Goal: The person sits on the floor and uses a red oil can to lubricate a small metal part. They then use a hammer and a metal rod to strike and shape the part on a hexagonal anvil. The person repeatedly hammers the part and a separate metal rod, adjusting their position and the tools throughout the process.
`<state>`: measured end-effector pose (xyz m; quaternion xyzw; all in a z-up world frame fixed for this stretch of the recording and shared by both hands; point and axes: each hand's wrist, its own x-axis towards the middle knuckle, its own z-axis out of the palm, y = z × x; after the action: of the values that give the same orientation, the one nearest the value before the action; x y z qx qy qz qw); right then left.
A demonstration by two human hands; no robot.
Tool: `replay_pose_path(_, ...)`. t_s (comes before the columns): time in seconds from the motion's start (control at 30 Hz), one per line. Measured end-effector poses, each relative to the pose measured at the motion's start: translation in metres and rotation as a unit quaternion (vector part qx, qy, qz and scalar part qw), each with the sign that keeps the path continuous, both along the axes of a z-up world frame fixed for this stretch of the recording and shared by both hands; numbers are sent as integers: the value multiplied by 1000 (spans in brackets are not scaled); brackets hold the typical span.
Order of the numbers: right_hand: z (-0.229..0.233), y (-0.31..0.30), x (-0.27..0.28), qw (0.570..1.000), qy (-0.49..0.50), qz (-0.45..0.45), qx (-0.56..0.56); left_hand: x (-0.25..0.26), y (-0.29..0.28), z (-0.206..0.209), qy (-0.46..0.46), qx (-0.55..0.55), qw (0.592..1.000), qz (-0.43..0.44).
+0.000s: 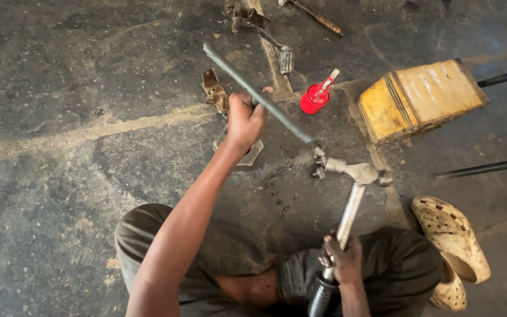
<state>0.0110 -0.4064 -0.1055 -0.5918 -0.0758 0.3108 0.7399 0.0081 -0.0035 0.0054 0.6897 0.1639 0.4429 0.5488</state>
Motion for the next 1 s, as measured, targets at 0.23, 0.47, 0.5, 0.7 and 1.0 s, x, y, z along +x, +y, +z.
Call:
replay_pose_path(0.23, 114, 29, 36, 981, -193, -10, 16, 7, 3, 0, -27, 25, 999, -13)
replay_pose_path(0.47, 172, 39, 15, 967, -237, 15, 94, 6, 7, -2, 10, 45, 998, -37)
replay_pose_path(0.5, 172, 37, 11, 967, -236, 16, 98, 6, 7, -1, 10, 48, 998, -39)
replay_pose_path(0.7, 165, 26, 3, 979, -193, -9, 71, -1, 5, 6, 7, 52, 997, -58)
replay_pose_path(1.0, 158, 22, 12, 979, -189, -14, 80, -5, 6, 12, -1, 32, 997, -64)
